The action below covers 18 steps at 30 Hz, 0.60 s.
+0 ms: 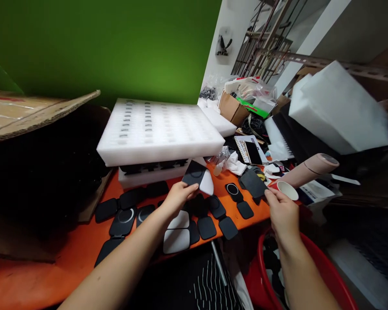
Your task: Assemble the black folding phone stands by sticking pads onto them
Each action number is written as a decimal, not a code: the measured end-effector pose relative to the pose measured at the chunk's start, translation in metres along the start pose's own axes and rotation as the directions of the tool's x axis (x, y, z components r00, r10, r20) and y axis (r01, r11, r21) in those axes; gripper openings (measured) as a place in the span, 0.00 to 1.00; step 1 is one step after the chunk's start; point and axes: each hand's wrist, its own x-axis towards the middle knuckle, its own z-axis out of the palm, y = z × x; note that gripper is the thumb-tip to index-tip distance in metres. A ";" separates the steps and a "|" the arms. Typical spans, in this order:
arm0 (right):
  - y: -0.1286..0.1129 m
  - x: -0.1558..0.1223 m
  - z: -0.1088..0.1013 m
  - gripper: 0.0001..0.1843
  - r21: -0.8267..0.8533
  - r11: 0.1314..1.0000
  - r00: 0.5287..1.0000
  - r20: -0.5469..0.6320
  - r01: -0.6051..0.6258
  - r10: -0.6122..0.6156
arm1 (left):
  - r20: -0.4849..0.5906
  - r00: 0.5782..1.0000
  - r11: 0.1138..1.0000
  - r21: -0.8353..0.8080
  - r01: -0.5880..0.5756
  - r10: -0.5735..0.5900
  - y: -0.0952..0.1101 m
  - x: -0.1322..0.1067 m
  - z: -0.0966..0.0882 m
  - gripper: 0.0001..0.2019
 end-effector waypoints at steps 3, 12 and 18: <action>-0.001 -0.014 -0.003 0.17 -0.110 0.983 0.987 -0.045 0.147 -0.153 | 0.057 0.998 0.998 0.053 0.030 -0.033 0.004 0.016 0.020 0.17; -0.024 -0.095 0.052 0.10 0.254 0.863 0.752 0.422 0.438 -0.506 | 0.085 0.995 0.998 -0.049 0.049 -0.045 -0.038 -0.058 0.020 0.32; -0.031 -0.095 0.062 0.15 0.273 0.944 0.695 0.715 -0.187 -0.069 | 0.048 0.998 0.995 -0.088 0.053 -0.049 -0.039 -0.073 0.005 0.31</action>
